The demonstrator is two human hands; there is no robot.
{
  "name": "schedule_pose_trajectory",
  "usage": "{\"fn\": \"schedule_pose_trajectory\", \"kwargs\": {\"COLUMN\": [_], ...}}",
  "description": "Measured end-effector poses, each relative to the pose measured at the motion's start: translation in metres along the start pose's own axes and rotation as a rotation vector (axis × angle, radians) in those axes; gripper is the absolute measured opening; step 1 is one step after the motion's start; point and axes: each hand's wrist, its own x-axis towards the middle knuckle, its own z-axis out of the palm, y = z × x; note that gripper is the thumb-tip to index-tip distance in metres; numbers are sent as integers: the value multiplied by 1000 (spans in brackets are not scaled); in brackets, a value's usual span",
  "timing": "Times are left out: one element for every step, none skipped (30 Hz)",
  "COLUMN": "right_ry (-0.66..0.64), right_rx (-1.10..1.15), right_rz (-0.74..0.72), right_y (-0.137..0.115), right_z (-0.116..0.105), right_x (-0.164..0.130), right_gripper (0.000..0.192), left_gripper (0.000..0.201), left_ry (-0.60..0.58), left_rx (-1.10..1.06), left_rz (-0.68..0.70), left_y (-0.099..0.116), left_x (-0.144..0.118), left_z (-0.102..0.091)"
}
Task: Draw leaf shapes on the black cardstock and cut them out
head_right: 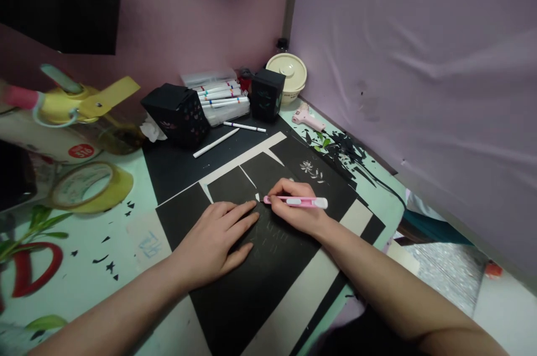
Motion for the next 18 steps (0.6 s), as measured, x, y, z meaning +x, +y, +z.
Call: {"fn": "schedule_pose_trajectory", "kwargs": {"right_ry": [4,5,4,2,-3,-9,-15,-22,-27,-31,-36,-42,-46,-48,-51,-55,-58,-61], "right_rx": [-2,-4,-4,-5,-5,-7,-10,-15,-20,-25,-27,-26,-22,-19,-15,-14,-13,-14], "right_rz": [-12,-20,-26,-30,-31,-30,-29,-27,-25,-25,-27,-29,-31,-32,-33,-32,-30,-27], "right_y": [1,1,1,1,1,1,1,2,2,2,2,3,3,3,3,4,4,4], "right_z": [0,1,1,1,1,1,1,1,1,1,1,1,1,1,1,1,1,1], "right_x": [0,0,0,1,1,1,0,0,-1,-1,-2,-2,-3,-3,-3,-2,-2,-2], "right_gripper": [11,11,11,11,11,11,11,11,11,11,11,12,12,12,12,12,12,12], "left_gripper": [42,42,43,43,43,43,43,43,43,43,42,42,42,42,42,42,42,42], "left_ry": [-4,-8,-12,-18,-26,-33,-39,-43,-46,-45,-43,-43,-43,-43,-43,-45,-47,-47], "left_rx": [-4,-6,-9,-12,-14,-17,-18,-20,-22,-23,-25,-26,-27,-27,-26,-25,-24,-23], "left_rz": [-5,-11,-16,-21,-26,-30,-32,-34,-34,-34,-36,-38,-41,-44,-46,-47,-48,-48], "left_y": [0,0,-1,-1,-1,-1,-2,-2,-2,-2,-2,-2,-2,-2,-2,-1,-1,-1], "left_x": [0,0,0,0,0,0,0,0,0,0,0,0,0,0,0,0,0,0], "left_z": [0,0,0,0,0,0,-1,-1,-1,-1,-1,-1,-1,-1,-1,-1,-1,-1]}}
